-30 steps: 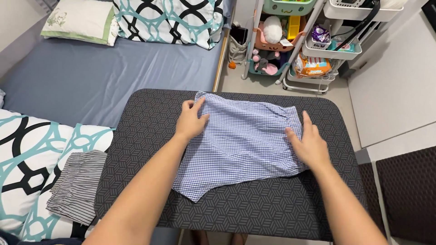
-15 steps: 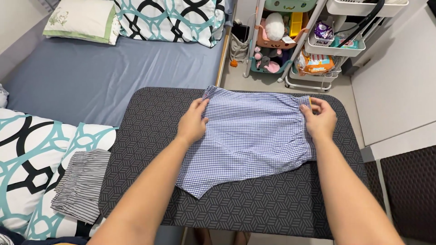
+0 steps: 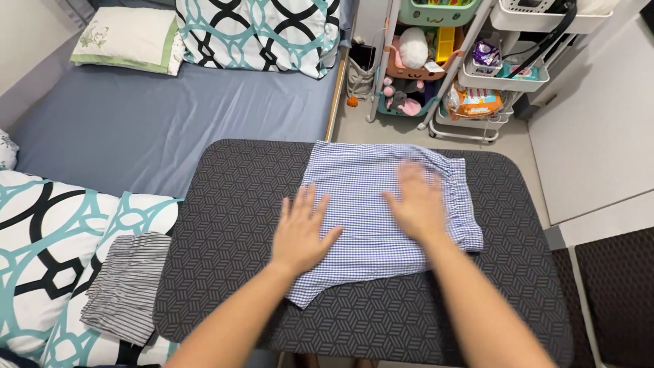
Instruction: Fold a pair of shorts and place them on a pile.
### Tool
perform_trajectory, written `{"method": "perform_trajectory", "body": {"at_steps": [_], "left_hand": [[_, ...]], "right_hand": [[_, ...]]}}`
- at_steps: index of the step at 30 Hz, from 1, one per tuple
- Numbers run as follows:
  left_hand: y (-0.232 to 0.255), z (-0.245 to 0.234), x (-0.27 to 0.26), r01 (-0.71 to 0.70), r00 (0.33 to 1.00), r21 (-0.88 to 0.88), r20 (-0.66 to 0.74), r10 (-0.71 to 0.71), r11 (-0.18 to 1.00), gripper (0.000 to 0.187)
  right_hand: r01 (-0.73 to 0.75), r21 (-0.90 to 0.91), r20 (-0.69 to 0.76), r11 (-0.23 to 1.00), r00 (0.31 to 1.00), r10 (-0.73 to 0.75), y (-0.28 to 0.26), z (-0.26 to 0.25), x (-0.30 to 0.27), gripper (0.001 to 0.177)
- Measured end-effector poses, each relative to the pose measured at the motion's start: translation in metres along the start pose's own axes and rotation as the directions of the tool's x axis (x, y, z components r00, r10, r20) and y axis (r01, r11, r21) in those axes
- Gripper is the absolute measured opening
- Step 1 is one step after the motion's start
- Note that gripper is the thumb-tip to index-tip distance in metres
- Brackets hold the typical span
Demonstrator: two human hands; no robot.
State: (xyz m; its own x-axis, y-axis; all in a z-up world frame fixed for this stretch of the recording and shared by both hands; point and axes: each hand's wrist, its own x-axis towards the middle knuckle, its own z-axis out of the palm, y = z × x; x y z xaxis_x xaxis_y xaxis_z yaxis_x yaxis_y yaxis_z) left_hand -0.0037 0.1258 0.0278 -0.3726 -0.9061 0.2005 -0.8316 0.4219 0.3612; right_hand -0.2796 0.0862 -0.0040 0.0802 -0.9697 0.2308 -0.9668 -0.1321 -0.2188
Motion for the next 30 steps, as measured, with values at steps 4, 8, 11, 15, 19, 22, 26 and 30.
{"method": "perform_trajectory", "body": {"at_steps": [4, 8, 11, 15, 19, 22, 26, 30], "left_hand": [[-0.012, -0.034, -0.027, 0.058, 0.995, 0.118, 0.075, -0.067, 0.991, 0.088], [-0.002, -0.002, -0.048, 0.074, 0.990, 0.444, 0.077, -0.120, 0.893, 0.084], [0.000, 0.018, -0.070, -0.079, 0.995, 0.353, -0.026, 0.094, 0.932, 0.075], [-0.018, -0.001, -0.099, -0.098, 0.994, 0.106, -0.032, 0.102, 0.990, 0.079], [-0.044, -0.004, -0.117, -0.053, 0.998, 0.102, -0.038, 0.057, 0.993, 0.082], [-0.052, -0.004, -0.097, -0.055, 0.996, 0.073, -0.063, 0.059, 0.996, 0.080], [-0.067, 0.025, -0.022, 0.360, 0.912, -0.266, -0.103, -0.398, 0.894, 0.062], [-0.048, 0.028, 0.071, 0.588, 0.800, -0.274, 0.057, -0.598, 0.761, 0.067]], "right_hand": [[-0.058, -0.102, -0.116, 0.993, 0.992, 0.046, 0.006, 0.002, -0.004, 0.079], [0.092, 0.184, -0.155, 0.979, 0.986, -0.064, -0.090, 0.021, -0.045, 0.066], [0.251, 0.265, -0.066, 0.931, 0.968, -0.243, -0.111, 0.020, -0.075, 0.059], [0.057, -0.132, 0.100, 0.990, 0.994, -0.044, -0.047, -0.012, -0.081, 0.077], [-0.025, -0.274, 0.133, 0.962, 0.989, 0.064, -0.001, -0.021, -0.089, 0.077], [-0.122, -0.279, -0.007, 0.953, 0.992, 0.125, 0.037, -0.031, -0.083, 0.075], [-0.476, 0.344, -0.128, 0.809, 0.830, 0.543, 0.099, -0.035, -0.051, 0.072], [-0.627, 0.489, 0.150, 0.606, 0.745, 0.650, 0.148, -0.013, -0.002, 0.069]]}}
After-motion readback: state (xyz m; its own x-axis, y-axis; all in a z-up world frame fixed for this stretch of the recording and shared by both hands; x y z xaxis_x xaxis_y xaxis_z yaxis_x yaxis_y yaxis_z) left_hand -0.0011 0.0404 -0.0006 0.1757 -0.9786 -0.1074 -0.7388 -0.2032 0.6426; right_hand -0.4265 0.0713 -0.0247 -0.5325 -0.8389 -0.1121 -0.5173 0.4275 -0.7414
